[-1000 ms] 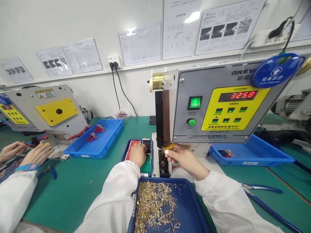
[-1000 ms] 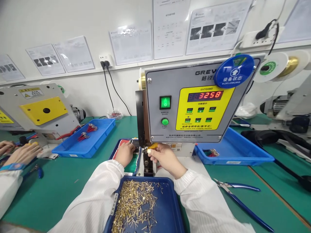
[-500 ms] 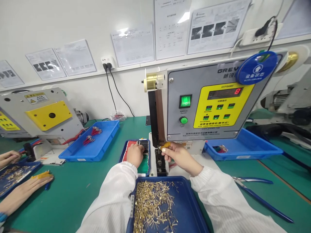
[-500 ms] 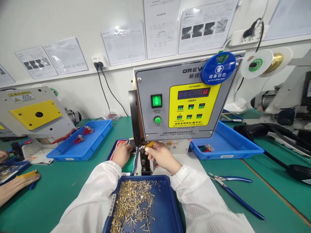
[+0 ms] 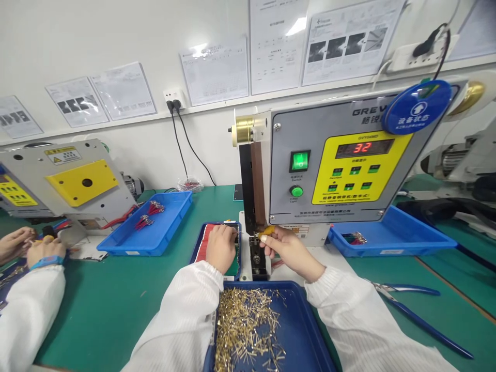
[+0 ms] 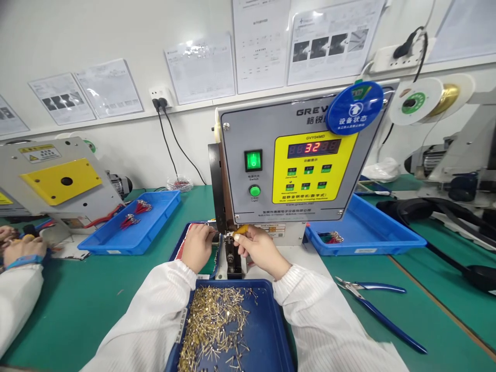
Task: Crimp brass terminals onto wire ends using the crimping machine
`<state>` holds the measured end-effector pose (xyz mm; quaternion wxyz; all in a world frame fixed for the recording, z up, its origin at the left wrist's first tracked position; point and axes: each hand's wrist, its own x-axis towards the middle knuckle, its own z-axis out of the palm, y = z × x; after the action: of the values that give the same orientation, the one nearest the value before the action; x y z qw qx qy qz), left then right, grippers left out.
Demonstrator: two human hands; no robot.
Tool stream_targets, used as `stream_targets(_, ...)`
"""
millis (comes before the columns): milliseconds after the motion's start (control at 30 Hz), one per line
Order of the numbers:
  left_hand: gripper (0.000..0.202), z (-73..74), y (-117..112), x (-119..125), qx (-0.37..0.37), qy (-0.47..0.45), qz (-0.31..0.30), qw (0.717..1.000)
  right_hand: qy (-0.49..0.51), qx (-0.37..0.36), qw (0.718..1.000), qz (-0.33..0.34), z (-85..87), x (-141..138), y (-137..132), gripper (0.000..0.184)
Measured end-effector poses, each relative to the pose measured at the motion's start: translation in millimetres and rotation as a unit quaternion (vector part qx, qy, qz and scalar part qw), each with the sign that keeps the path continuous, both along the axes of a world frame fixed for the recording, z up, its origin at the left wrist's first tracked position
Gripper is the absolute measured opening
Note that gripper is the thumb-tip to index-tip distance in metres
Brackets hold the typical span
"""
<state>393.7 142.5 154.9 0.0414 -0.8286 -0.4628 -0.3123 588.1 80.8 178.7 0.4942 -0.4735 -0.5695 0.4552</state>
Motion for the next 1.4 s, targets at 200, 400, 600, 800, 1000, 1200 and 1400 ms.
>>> stream_targets(200, 0.018, 8.1, -18.1, 6.9, 0.11, -0.063, -0.1, 0.987, 0.017, -0.001, 1.0, 0.003, -0.8, -0.8, 0.8, 0.032)
stream_targets(400, 0.02, 6.6, -19.9, 7.1, 0.138, -0.078, -0.13, 0.979, 0.018, 0.003, 1.0, -0.01, -2.8, -1.3, 2.1, 0.033)
stream_targets(600, 0.021, 4.8, -19.8, 7.0, 0.112, -0.072, -0.122, 0.984, 0.011, 0.006, 1.0, -0.018, -3.9, -3.1, 1.8, 0.033)
stream_targets(800, 0.021, 4.7, -19.9, 7.2, 0.11, -0.068, -0.119, 0.984, 0.004, 0.008, 1.0, -0.015, -5.4, -2.6, 2.7, 0.034)
stream_targets(1000, 0.021, 4.6, -20.1, 7.2, 0.121, -0.071, -0.123, 0.982, 0.01, 0.009, 1.0, -0.015, -5.7, -2.3, 2.8, 0.033)
stream_targets(1200, 0.023, 4.9, -20.7, 7.3, 0.115, -0.072, -0.123, 0.983, -0.002, 0.01, 1.0, -0.019, -3.3, -2.3, 0.9, 0.033)
stream_targets(1400, 0.02, 6.4, -21.4, 7.7, 0.138, -0.088, -0.132, 0.978, -0.006, 0.0, 1.0, -0.025, -5.4, -3.4, 1.0, 0.032)
